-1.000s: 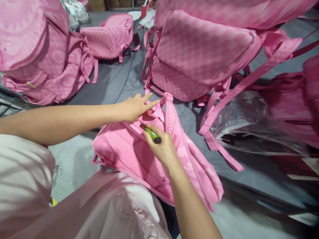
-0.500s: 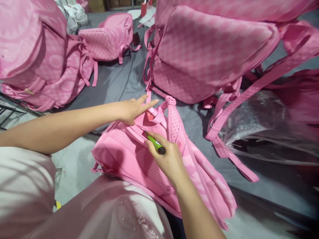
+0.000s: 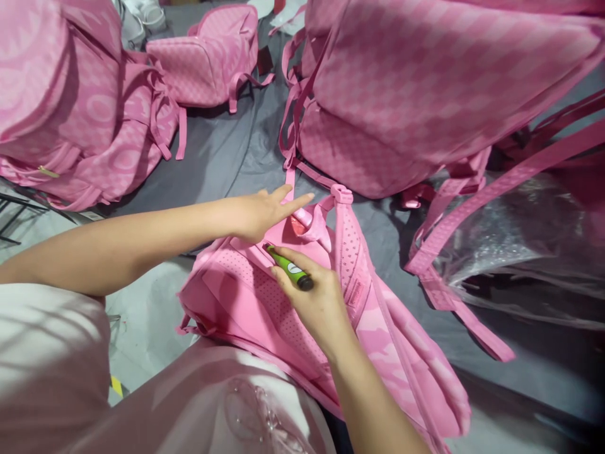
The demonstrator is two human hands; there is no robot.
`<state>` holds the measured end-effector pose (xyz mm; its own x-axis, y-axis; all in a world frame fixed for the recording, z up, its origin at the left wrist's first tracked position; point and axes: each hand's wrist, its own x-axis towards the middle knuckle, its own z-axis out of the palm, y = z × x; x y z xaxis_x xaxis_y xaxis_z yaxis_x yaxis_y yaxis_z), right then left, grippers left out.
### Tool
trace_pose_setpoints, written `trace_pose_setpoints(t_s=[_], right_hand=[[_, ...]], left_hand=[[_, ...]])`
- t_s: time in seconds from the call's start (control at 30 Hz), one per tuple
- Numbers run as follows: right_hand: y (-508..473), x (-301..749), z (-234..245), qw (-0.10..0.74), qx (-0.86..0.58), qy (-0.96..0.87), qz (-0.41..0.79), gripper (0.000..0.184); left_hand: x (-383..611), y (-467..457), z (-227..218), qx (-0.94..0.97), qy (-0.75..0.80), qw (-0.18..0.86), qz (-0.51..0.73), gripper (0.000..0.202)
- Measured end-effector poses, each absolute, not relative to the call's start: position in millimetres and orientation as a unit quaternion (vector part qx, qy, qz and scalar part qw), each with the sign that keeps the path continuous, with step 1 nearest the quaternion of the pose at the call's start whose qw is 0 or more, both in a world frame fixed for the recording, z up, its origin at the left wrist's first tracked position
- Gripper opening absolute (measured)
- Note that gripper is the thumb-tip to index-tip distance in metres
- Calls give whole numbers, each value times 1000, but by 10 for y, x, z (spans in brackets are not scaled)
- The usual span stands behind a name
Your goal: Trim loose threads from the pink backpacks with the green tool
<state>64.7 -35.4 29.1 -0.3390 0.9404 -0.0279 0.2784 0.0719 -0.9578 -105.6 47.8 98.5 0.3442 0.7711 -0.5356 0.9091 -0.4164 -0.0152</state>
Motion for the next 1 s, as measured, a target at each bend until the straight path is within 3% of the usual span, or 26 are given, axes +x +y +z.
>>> trace_pose_setpoints(t_s=[0.4,1.0], right_hand=[[-418,645,410,277,-488,-651,511,44],[-409,552,442,289,-503,-648,493,38]], left_hand=[[-1180,430,922,834,503,137,-181,106],[-1214,477,879,840,493,140,-175,106]])
